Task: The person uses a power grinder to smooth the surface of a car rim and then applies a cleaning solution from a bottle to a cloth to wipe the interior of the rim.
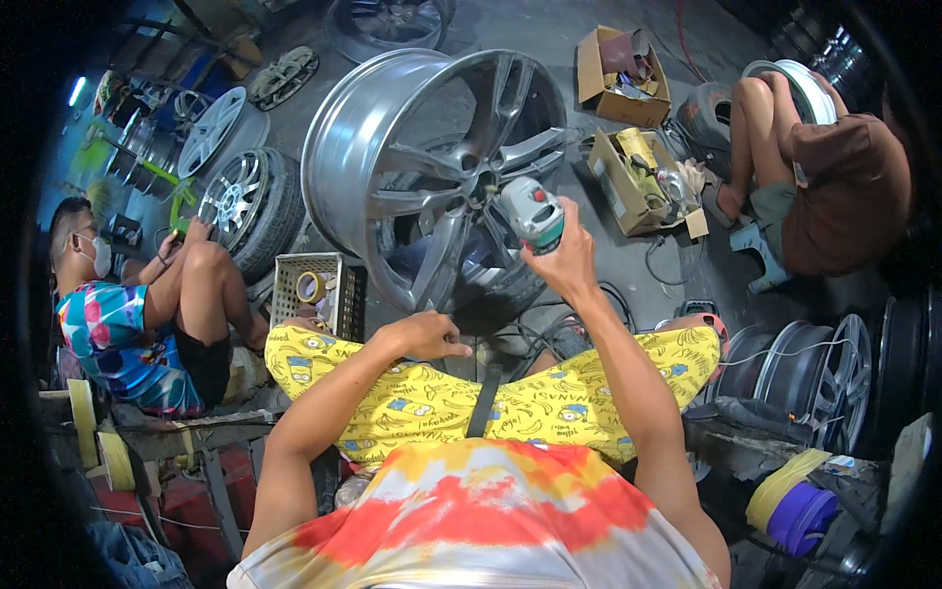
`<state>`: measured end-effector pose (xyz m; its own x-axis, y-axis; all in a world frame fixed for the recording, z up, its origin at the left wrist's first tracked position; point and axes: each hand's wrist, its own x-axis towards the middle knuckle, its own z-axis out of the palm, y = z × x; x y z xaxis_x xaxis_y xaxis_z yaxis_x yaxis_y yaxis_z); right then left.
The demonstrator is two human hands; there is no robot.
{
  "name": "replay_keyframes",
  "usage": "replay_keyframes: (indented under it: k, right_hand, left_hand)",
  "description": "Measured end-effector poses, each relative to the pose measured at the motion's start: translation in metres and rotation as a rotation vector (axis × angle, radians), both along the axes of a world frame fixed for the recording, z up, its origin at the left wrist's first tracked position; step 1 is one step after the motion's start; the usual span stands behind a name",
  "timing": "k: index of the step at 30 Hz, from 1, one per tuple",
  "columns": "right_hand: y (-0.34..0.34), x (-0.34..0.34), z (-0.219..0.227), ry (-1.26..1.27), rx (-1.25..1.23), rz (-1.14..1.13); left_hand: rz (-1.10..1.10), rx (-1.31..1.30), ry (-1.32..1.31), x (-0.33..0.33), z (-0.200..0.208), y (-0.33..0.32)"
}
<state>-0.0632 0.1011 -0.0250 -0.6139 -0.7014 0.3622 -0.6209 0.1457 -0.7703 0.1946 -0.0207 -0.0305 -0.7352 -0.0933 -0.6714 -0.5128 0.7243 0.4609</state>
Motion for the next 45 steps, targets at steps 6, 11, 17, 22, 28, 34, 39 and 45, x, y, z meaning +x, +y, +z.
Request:
replay_keyframes:
  k: [6, 11, 17, 22, 28, 34, 39, 45]
  right_hand:
    - [0.008, -0.002, -0.002, -0.036, -0.015, -0.001]
    - [0.013, 0.003, 0.001, -0.115, -0.003, 0.003]
    - [0.035, -0.026, 0.034, -0.212, 0.062, 0.039]
    - [0.072, -0.066, 0.065, -0.226, -0.048, -0.017]
    - [0.111, -0.091, 0.125, -0.600, -0.474, -0.006]
    - [0.159, -0.136, 0.139, -0.335, -0.455, -0.071]
    - [0.182, -0.156, 0.112, -0.404, -0.457, -0.196]
    - [0.196, -0.166, 0.020, -0.852, -0.631, -0.266]
  left_hand:
    - [-0.019, -0.047, 0.027, 0.001, -0.005, -0.001]
    - [-0.028, -0.074, 0.001, 0.000, -0.005, 0.001]
    - [-0.024, -0.081, 0.081, -0.003, -0.005, 0.001]
    - [-0.062, -0.065, 0.093, -0.015, -0.004, 0.003]
    - [-0.136, -0.041, 0.073, -0.021, -0.007, 0.004]
    - [-0.183, -0.046, 0.002, -0.032, -0.003, 0.017]
    - [-0.164, -0.002, -0.035, -0.042, 0.007, 0.020]
    - [-0.098, -0.022, -0.006, -0.031, 0.039, 0.027]
